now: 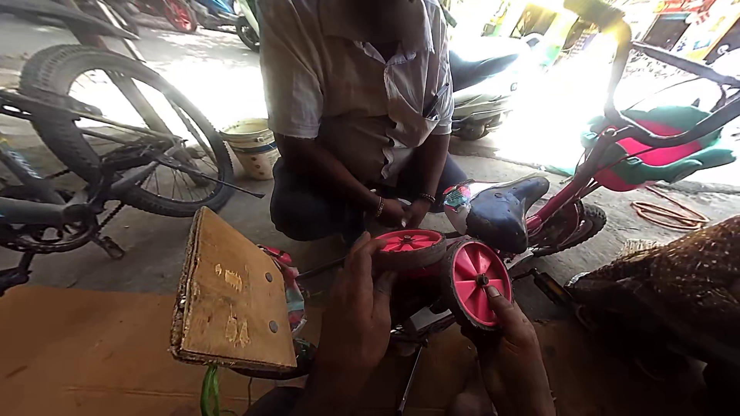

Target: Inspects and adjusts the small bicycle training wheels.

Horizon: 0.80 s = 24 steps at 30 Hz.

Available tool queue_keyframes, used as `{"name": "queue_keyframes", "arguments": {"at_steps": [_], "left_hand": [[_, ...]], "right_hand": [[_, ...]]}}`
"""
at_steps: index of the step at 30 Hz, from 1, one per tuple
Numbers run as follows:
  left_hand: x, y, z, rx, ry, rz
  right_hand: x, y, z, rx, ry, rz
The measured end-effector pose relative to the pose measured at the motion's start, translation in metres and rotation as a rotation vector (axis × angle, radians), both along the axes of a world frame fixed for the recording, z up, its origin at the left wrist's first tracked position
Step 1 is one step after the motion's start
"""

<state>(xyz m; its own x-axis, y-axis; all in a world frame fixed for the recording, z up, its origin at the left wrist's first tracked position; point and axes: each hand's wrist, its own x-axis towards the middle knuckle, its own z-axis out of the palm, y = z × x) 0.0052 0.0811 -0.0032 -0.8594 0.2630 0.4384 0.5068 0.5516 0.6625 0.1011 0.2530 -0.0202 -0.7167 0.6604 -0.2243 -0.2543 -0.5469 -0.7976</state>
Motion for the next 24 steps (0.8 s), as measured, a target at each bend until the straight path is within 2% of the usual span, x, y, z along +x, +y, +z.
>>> {"name": "queue_keyframes", "arguments": {"at_steps": [2,4,6,9,12,18,24], "left_hand": [[-0.002,0.000,0.001,0.011,0.009,-0.014],[-0.002,0.000,0.001,0.015,0.014,-0.026],[0.000,0.000,0.000,0.024,0.004,-0.033],[0.001,0.002,0.000,0.012,0.001,-0.032],[0.002,0.003,0.001,-0.002,0.004,-0.024],[0.002,0.004,0.001,0.003,0.007,-0.023],[0.004,0.003,0.001,-0.013,0.012,-0.006]], "right_hand": [[0.004,0.000,0.002,-0.014,0.064,-0.024],[0.007,-0.001,-0.002,0.189,0.115,-0.079],[0.012,0.002,-0.012,0.602,0.102,-0.102],[0.014,0.007,-0.036,1.361,0.010,-0.142],[0.008,0.018,-0.044,1.730,-0.097,-0.154],[0.018,0.023,-0.022,1.981,-0.261,-0.268],[0.033,-0.006,0.008,2.009,-0.355,-0.230]]}}
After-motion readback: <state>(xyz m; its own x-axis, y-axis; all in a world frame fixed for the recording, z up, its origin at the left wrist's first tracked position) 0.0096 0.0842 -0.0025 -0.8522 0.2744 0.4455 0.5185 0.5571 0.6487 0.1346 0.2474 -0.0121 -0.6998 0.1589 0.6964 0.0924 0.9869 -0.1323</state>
